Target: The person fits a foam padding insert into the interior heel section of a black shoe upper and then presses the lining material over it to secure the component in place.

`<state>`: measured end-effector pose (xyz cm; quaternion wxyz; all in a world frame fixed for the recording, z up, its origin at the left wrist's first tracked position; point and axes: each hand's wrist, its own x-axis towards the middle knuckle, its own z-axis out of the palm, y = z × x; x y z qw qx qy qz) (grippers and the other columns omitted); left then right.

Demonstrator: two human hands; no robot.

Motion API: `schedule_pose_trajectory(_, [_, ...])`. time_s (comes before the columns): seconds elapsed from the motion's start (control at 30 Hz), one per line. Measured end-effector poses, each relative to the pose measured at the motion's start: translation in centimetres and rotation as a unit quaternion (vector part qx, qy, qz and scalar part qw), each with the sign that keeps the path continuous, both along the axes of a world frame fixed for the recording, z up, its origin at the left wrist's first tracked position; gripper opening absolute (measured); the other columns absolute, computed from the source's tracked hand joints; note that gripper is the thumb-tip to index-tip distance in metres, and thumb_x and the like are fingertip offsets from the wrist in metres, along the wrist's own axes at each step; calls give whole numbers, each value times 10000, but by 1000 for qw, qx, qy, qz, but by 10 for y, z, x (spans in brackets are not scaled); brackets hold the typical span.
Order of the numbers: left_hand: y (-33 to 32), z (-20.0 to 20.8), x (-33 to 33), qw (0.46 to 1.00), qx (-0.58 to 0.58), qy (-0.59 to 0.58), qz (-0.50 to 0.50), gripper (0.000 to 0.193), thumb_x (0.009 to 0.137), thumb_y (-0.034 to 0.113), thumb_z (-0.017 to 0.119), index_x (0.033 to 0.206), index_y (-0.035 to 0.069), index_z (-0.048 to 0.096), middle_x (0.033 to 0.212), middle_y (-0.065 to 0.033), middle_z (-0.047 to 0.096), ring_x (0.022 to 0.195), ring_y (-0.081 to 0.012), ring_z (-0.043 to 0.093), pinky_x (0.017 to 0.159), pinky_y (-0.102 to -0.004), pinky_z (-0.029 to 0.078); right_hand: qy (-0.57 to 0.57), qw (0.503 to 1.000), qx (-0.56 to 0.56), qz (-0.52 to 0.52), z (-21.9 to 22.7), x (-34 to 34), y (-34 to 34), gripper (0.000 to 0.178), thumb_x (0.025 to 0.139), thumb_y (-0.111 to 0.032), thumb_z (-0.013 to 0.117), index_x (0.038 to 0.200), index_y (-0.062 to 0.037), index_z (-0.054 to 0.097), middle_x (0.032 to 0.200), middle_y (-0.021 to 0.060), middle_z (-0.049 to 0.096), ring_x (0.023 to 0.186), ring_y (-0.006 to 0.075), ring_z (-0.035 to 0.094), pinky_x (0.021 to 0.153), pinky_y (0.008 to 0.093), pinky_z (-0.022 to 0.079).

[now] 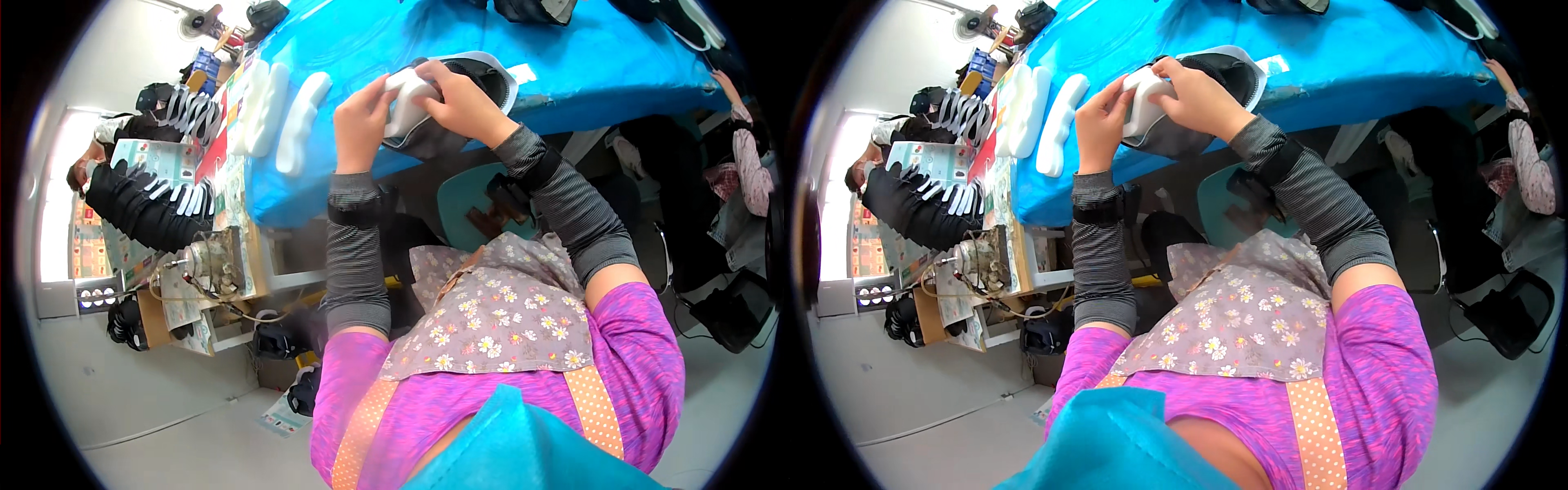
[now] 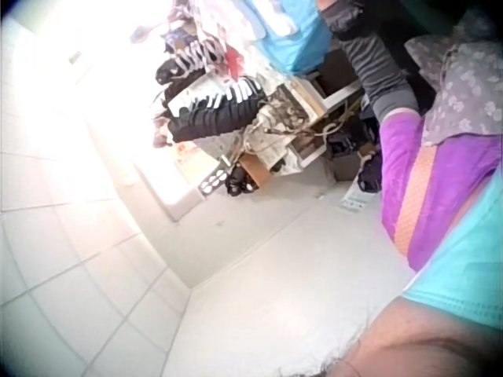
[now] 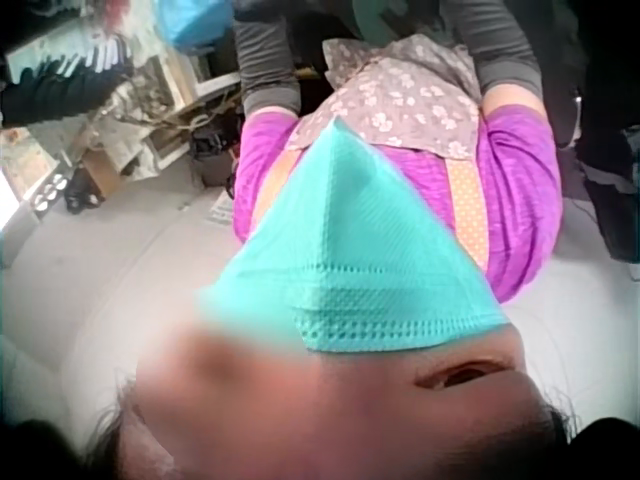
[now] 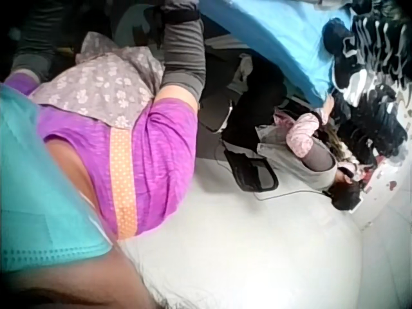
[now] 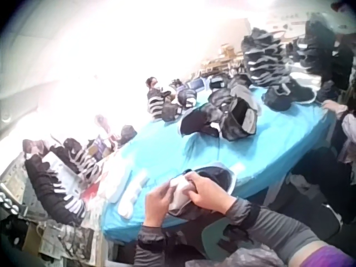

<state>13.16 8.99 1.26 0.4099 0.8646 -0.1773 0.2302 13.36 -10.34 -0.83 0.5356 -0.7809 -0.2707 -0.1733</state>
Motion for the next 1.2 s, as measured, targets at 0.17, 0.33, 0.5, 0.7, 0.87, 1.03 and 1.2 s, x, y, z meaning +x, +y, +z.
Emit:
schedule_pose_trajectory(0.17, [4,6,9,998,50,-8,23,276,819,189,689,1065,73,731,960,-164,710,858,-280,689,754,-372,532,4,1000,-19,0,-2,6,2,382,877,-179,662,1183,12,535,1026,222,681,955,357,675,830,378,516])
schedule_pose_trajectory(0.33, [-2,36,16,984,172,19,-41,294,821,180,669,1091,81,729,1014,-106,688,899,-232,674,761,-322,528,14,1000,-11,5,-3,9,-5,355,885,-186,658,1146,21,537,1030,222,686,960,348,678,851,375,510])
schedule_pose_trajectory(0.5, [6,29,30,974,224,16,-40,315,824,210,661,1114,104,724,977,-74,663,844,-261,647,745,-329,518,81,996,-43,18,2,15,-5,376,893,-252,692,1112,14,540,976,210,701,910,304,691,808,355,524])
schedule_pose_trajectory(0.7, [0,42,6,956,164,-244,24,324,805,216,744,1101,87,710,1111,-89,617,842,-245,618,744,-382,514,143,985,-91,15,14,27,-16,476,859,-365,730,1068,27,559,856,172,675,794,270,666,703,344,518])
schedule_pose_trajectory(0.87, [17,53,-46,960,265,37,-76,381,762,193,822,1087,62,673,935,-46,683,575,-128,536,550,-268,448,105,987,-91,82,11,29,-21,400,857,-252,695,1148,-8,569,1012,196,701,913,297,680,784,350,523])
schedule_pose_trajectory(1.03, [33,36,-38,958,250,91,-105,345,770,208,798,1048,53,665,971,-68,667,625,-166,572,619,-313,487,76,979,-160,96,11,36,-23,457,825,-153,743,1237,-43,579,1051,174,700,961,287,678,863,353,521])
schedule_pose_trajectory(1.2, [44,22,-25,961,206,91,-158,309,758,106,811,1013,13,665,924,-49,653,711,-127,573,651,-251,482,33,977,-194,78,12,34,-15,443,802,-154,768,1208,-49,624,1022,165,703,945,287,680,850,352,527])
